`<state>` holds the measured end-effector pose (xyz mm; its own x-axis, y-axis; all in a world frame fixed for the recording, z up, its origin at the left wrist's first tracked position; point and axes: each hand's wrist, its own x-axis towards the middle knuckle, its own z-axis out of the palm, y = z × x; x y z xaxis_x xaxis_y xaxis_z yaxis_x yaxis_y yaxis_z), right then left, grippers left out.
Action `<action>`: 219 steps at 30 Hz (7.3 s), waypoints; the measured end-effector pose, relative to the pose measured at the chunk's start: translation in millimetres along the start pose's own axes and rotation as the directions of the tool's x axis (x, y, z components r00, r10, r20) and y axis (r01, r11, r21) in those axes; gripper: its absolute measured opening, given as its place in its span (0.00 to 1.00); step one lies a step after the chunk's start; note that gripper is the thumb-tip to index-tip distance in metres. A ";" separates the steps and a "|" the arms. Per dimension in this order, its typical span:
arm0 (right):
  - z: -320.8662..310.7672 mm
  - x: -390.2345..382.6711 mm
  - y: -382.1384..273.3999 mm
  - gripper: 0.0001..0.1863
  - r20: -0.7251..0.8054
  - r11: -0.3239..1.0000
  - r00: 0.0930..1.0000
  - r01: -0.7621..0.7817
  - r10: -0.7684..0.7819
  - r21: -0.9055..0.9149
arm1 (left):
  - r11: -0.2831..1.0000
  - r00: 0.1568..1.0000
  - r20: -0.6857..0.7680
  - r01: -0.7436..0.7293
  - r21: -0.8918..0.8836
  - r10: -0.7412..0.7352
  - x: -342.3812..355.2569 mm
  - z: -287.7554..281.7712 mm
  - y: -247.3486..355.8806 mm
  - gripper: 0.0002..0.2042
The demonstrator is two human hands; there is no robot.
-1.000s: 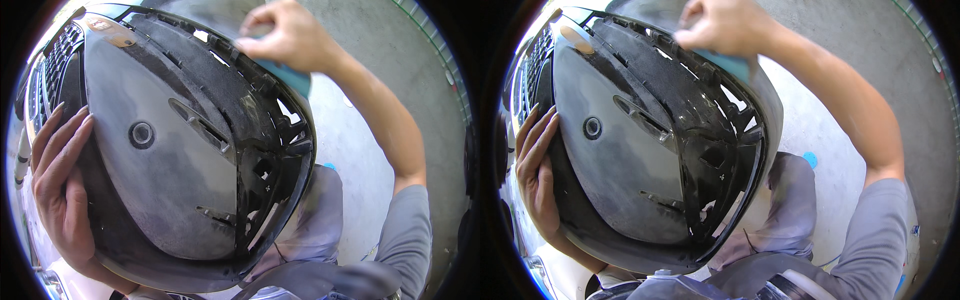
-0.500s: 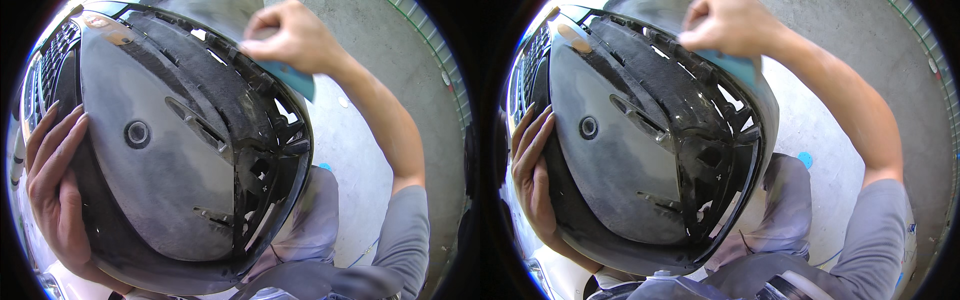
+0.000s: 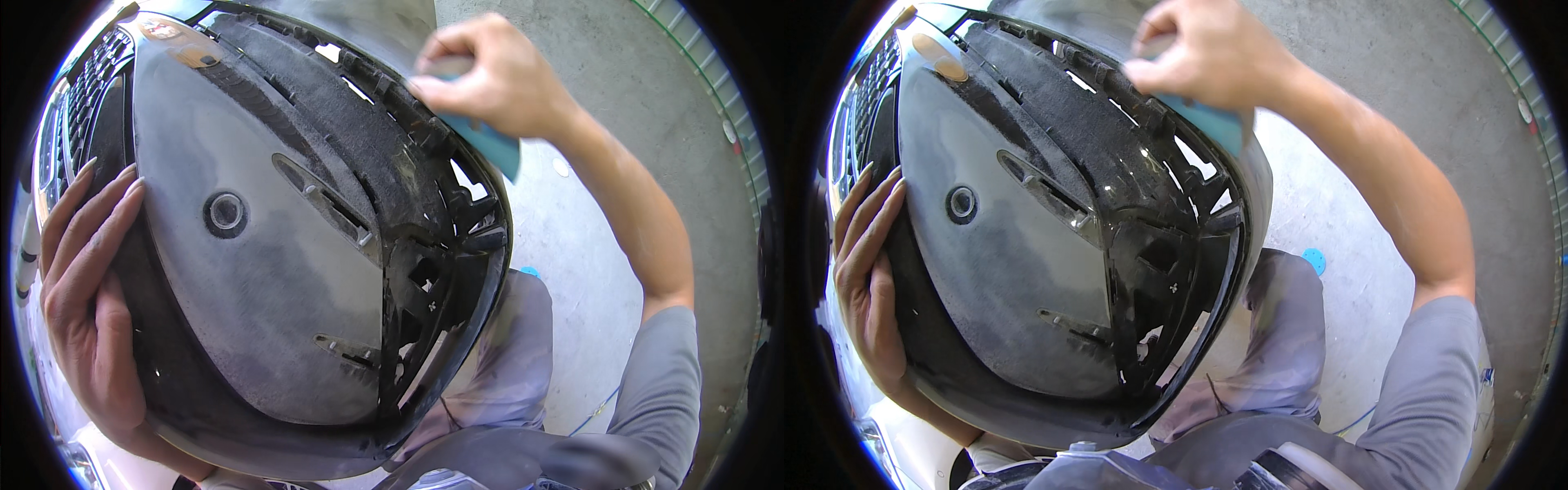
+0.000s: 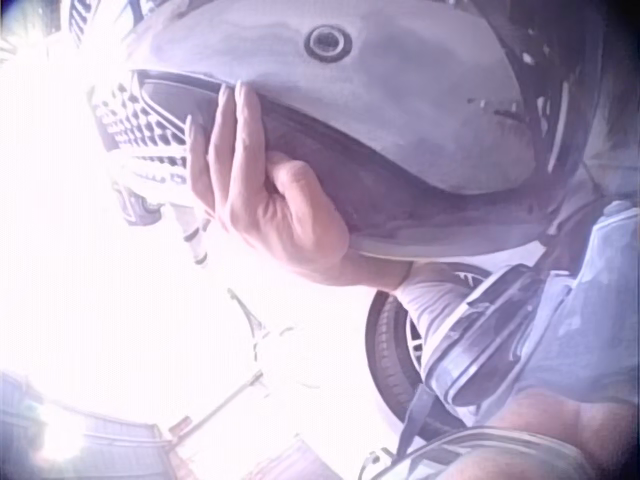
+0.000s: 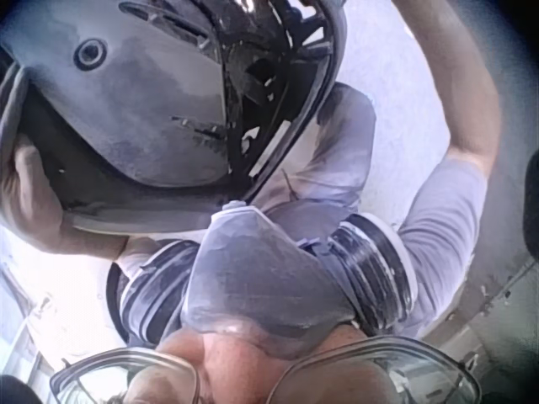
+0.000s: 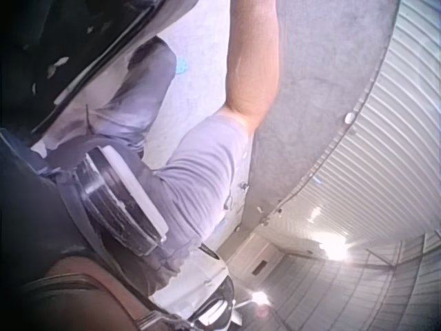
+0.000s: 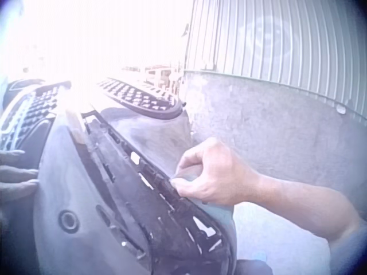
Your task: The person sands a black car bumper with a handheld orbital sander, then switches to a blue sanding block to manually sand the edges and inner contours. The person repeatedly wipes the surface with a hand to remove dust and continues sanding different sections of the bumper.
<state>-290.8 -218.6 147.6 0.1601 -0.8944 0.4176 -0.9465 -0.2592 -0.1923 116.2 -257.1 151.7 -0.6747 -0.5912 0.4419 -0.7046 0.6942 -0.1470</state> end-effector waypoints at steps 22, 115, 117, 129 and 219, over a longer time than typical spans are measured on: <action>-0.6 19.0 2.2 0.20 0.101 0.982 0.982 -0.170 0.162 0.081 | 0.999 0.999 0.015 -0.051 0.002 0.051 -2.3 0.3 -8.8 0.30; -16.2 28.8 -10.6 0.17 0.183 0.998 0.983 -0.017 0.006 0.062 | 0.988 0.998 -0.031 -0.060 -0.143 0.056 -1.8 -1.1 -19.4 0.30; -15.6 51.1 -12.7 0.16 0.246 0.997 0.968 -0.057 0.041 0.057 | 0.986 0.997 -0.035 -0.072 -0.149 0.067 -1.7 2.1 -21.7 0.30; -9.5 49.1 -5.7 0.19 0.267 0.999 0.964 -0.012 0.002 0.038 | 0.988 0.998 -0.018 -0.061 -0.145 0.059 -2.3 0.6 -19.3 0.31; 9.4 -484.6 28.5 0.16 0.448 -0.510 -0.279 -0.215 0.849 0.833 | 0.969 0.971 -0.148 -0.206 -0.136 0.186 24.9 21.8 -46.3 0.34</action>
<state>-392.8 204.0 -68.6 -0.7231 -0.1343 -0.6776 0.6816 0.0210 -0.7315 127.2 -313.0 150.3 -0.7536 -0.3848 0.5328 -0.5140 0.8504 -0.1128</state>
